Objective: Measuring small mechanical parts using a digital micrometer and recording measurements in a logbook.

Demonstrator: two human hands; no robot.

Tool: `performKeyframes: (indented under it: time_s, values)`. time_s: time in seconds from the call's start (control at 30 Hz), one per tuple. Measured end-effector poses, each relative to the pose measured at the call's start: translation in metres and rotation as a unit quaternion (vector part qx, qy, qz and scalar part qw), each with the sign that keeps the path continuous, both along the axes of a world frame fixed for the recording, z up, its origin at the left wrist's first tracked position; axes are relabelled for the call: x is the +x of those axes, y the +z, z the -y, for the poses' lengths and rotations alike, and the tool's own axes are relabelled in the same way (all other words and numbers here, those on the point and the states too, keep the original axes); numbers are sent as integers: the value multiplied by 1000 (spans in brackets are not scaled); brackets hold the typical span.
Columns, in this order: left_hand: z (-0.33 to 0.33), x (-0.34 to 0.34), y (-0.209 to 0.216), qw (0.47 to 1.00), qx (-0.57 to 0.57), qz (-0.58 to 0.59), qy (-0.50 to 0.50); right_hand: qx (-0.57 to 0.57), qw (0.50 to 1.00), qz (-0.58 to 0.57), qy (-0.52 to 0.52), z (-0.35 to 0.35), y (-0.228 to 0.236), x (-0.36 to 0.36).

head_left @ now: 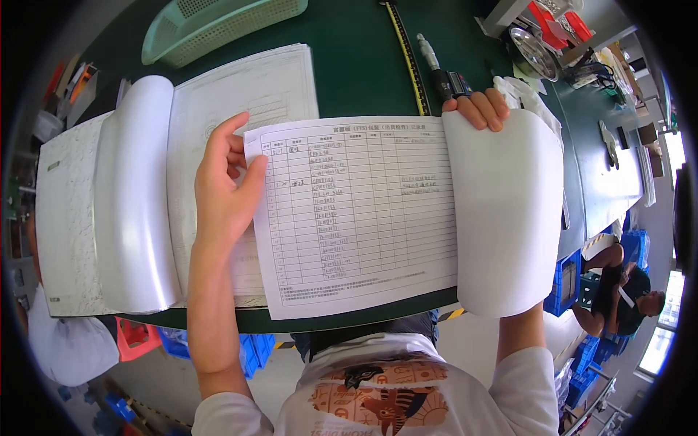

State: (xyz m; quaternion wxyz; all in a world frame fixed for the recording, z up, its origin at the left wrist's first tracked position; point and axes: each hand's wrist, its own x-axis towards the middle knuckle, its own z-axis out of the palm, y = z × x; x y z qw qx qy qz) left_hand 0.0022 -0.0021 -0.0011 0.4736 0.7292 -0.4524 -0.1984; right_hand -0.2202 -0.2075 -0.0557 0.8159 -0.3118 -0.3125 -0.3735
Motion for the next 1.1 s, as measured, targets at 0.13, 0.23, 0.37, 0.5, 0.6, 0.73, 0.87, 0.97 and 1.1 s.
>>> performKeyframes:
  time_s: [0.13, 0.23, 0.37, 0.5, 0.6, 0.73, 0.87, 0.97, 1.1]
  values:
    - [0, -2, 3, 999, -20, -50, -10, 21, 1000, -4, -21, 2, 14, -16]
    - [-3, -1, 6, 995, -29, -92, -11, 35, 998, 43, -25, 12, 17, -23]
    - [-3, 0, 8, 993, -53, -102, -31, 9, 992, 124, -13, 24, 21, -30]
    - [-6, 15, 11, 995, -66, -73, -28, -3, 988, 154, -22, 33, 26, -40]
    - [-14, 33, 18, 997, -41, -68, -11, -5, 982, 189, -4, 39, 32, -44]
    - [-27, 41, 35, 994, 9, 72, 87, 69, 975, 207, -38, 28, 36, -44]
    - [-31, -25, 48, 960, -36, 249, -122, 84, 983, 161, -37, 37, 27, -74]
    - [-55, -78, 41, 916, 9, 248, -314, 97, 976, 194, -12, 32, 27, -46]
    - [-47, -124, 8, 908, -43, 275, -313, 121, 965, 229, -42, 29, 42, -66]
